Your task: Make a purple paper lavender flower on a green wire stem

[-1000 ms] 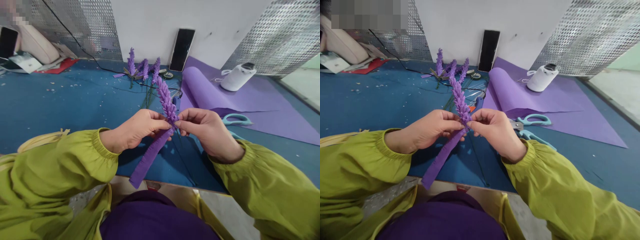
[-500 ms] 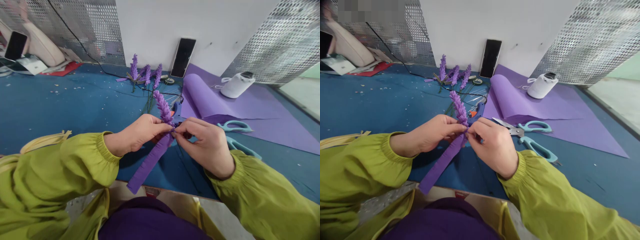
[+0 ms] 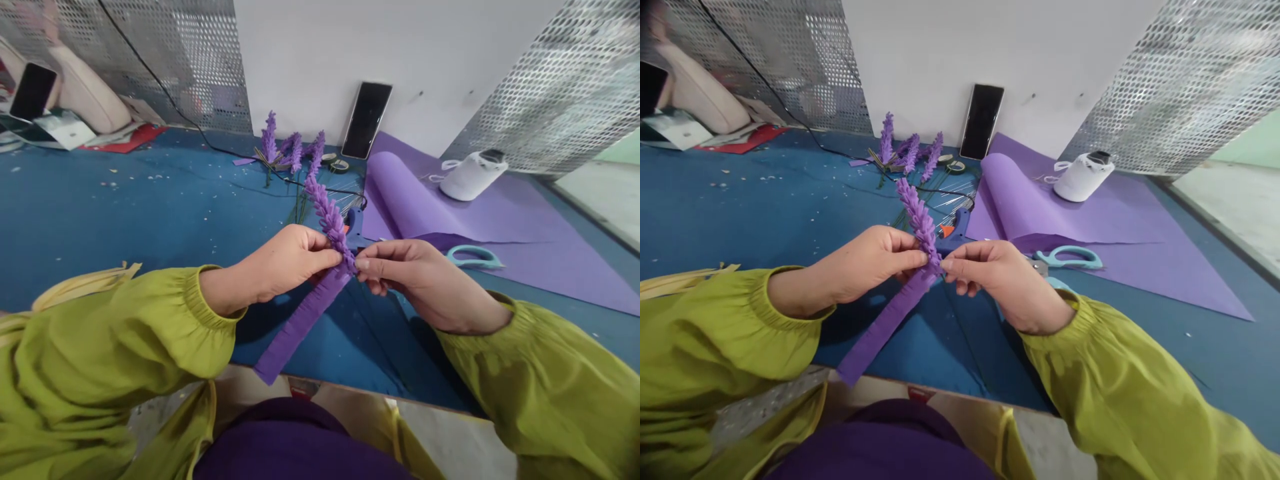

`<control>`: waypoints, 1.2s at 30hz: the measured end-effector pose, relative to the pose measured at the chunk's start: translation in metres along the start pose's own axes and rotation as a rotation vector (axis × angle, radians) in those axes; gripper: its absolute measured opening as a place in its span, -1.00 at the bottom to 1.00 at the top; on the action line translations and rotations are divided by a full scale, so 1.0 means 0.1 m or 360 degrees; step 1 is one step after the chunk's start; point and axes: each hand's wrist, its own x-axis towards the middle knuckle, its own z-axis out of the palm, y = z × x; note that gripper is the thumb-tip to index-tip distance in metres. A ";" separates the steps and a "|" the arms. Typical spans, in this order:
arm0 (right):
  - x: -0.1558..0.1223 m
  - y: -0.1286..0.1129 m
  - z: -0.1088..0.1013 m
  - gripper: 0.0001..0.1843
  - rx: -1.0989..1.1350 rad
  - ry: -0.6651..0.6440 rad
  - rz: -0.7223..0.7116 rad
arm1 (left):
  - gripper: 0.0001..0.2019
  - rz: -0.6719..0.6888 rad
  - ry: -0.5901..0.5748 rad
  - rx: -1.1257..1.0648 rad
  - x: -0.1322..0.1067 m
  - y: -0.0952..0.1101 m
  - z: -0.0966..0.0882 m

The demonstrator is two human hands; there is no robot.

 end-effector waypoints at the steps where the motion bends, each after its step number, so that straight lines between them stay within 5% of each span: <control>1: 0.00 0.01 0.00 -0.68 0.0014 -0.0017 0.0021 | -0.77 0.0021 0.0001 0.0061 0.00 0.00 0.00; 13: 0.03 0.04 0.09 -0.96 -0.0010 0.0090 -0.0035 | -0.72 0.0049 0.0011 0.0252 0.00 -0.04 -0.01; 19: -0.01 0.02 0.11 -0.95 -0.0292 0.0198 -0.0268 | -0.80 -0.0202 -0.0058 -0.0230 0.01 0.01 0.02; 28: -0.05 0.05 0.17 -0.89 -0.0634 0.0262 -0.0427 | -0.77 -0.0112 0.0027 -0.0047 0.00 -0.02 0.03; 36: 0.01 0.04 0.05 -0.78 0.0022 0.0055 -0.0066 | -0.90 0.0020 -0.0018 -0.0142 0.03 -0.06 0.00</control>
